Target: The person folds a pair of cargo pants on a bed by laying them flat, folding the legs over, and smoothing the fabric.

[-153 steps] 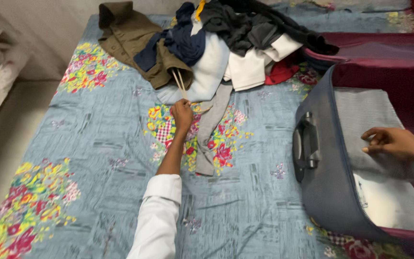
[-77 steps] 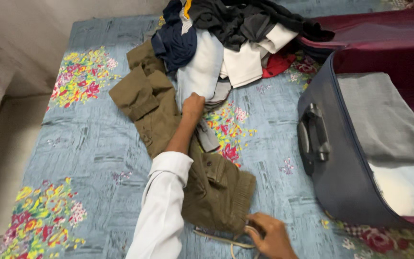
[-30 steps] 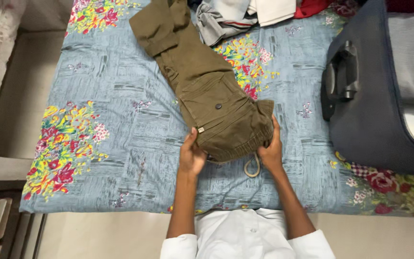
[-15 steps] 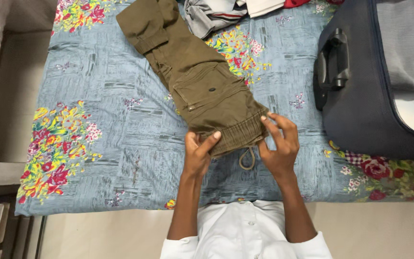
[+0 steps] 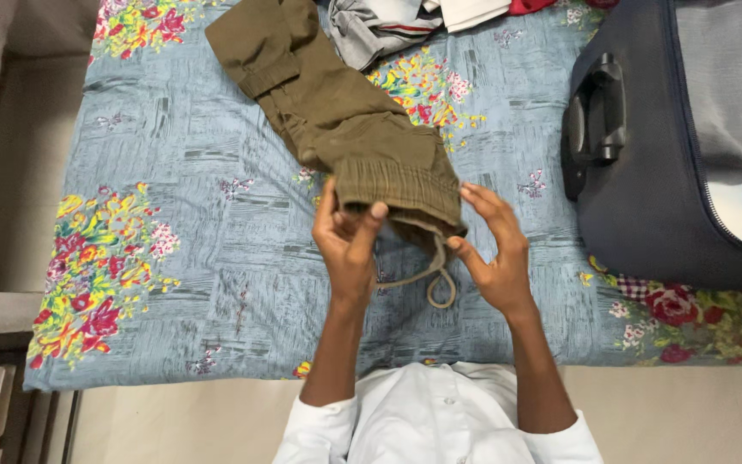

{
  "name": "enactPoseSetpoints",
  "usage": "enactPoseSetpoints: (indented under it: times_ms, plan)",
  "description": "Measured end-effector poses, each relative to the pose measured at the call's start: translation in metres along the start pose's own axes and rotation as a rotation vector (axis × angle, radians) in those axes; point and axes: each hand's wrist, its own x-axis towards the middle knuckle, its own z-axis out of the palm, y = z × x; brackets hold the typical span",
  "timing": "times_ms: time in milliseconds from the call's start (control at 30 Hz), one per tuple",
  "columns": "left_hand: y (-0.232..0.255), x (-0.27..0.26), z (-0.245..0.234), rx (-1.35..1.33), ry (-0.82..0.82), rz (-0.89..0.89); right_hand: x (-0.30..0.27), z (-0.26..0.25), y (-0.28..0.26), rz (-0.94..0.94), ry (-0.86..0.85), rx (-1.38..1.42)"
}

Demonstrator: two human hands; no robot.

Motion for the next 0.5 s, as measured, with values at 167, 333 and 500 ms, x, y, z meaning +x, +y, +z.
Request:
enactPoseSetpoints:
  times_ms: [167,333,500]
  plan:
    - [0.013,0.033,0.020,-0.102,0.071,0.113,0.009,0.014,0.011,0.181,-0.165,0.338]
    - [0.031,0.043,0.053,-0.178,0.070,0.236,0.008,0.034,0.004,0.170,-0.103,0.454]
    - [0.033,0.022,0.072,0.064,-0.179,0.256,0.009,0.043,-0.003,0.215,0.182,0.398]
